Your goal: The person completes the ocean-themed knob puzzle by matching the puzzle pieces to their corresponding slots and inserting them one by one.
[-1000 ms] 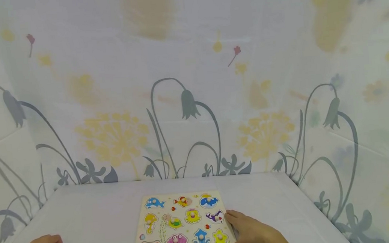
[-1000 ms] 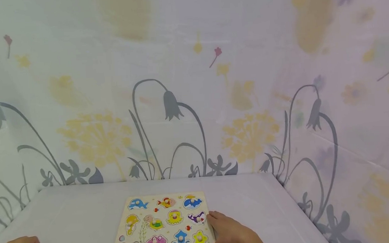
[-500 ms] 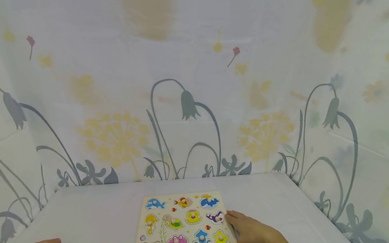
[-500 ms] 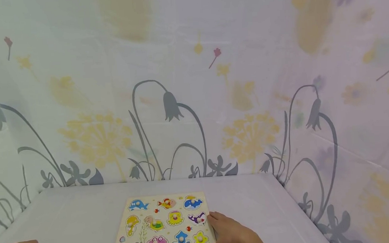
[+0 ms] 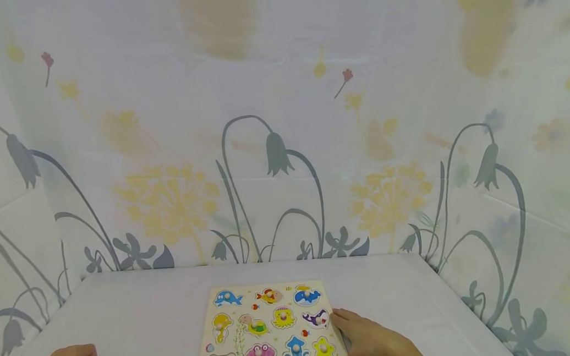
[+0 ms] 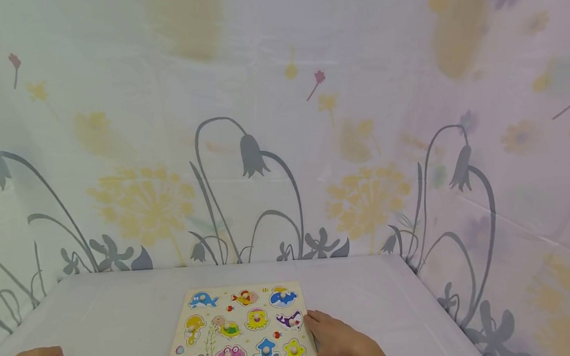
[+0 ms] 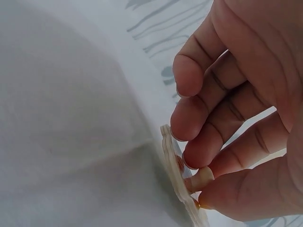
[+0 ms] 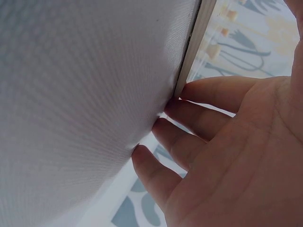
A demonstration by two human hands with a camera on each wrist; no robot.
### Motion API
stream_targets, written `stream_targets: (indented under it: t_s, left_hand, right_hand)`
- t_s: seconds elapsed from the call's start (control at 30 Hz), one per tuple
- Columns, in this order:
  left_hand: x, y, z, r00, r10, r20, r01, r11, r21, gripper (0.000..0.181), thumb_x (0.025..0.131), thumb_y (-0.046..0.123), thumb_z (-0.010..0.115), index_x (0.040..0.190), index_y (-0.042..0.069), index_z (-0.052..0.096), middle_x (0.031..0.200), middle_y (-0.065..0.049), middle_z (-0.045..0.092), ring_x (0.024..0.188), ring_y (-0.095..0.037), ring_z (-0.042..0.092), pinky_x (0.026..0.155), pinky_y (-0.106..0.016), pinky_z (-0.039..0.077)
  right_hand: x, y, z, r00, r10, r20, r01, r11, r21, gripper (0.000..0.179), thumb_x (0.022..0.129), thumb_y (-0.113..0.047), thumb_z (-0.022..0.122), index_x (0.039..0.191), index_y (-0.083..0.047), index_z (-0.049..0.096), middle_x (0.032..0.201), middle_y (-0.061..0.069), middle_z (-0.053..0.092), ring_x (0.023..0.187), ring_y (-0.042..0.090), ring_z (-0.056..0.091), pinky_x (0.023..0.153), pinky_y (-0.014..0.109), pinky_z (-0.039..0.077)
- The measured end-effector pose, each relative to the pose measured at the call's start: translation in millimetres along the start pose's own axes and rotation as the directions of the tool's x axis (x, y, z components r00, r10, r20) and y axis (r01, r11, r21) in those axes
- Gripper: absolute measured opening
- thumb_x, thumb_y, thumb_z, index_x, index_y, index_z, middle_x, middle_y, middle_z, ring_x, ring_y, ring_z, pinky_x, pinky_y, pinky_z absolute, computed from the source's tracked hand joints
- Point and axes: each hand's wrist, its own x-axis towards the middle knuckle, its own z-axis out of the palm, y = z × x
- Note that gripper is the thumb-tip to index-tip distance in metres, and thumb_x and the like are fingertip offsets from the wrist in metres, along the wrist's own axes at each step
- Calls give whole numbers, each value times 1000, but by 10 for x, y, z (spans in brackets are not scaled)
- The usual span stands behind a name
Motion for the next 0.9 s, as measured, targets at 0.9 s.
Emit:
stream_targets:
  t_s: [0.9]
  left_hand:
    - [269, 983, 248, 970, 245, -9, -245, 968, -44, 17, 80, 14, 71, 76, 19, 55, 67, 7, 45, 61, -5, 41, 56, -26, 36]
  right_hand:
    - [-9, -6, 4, 1000, 6, -1, -6, 1000, 7, 106, 59, -59, 80, 142, -6, 43, 148, 11, 38, 135, 35, 34, 104, 56, 31]
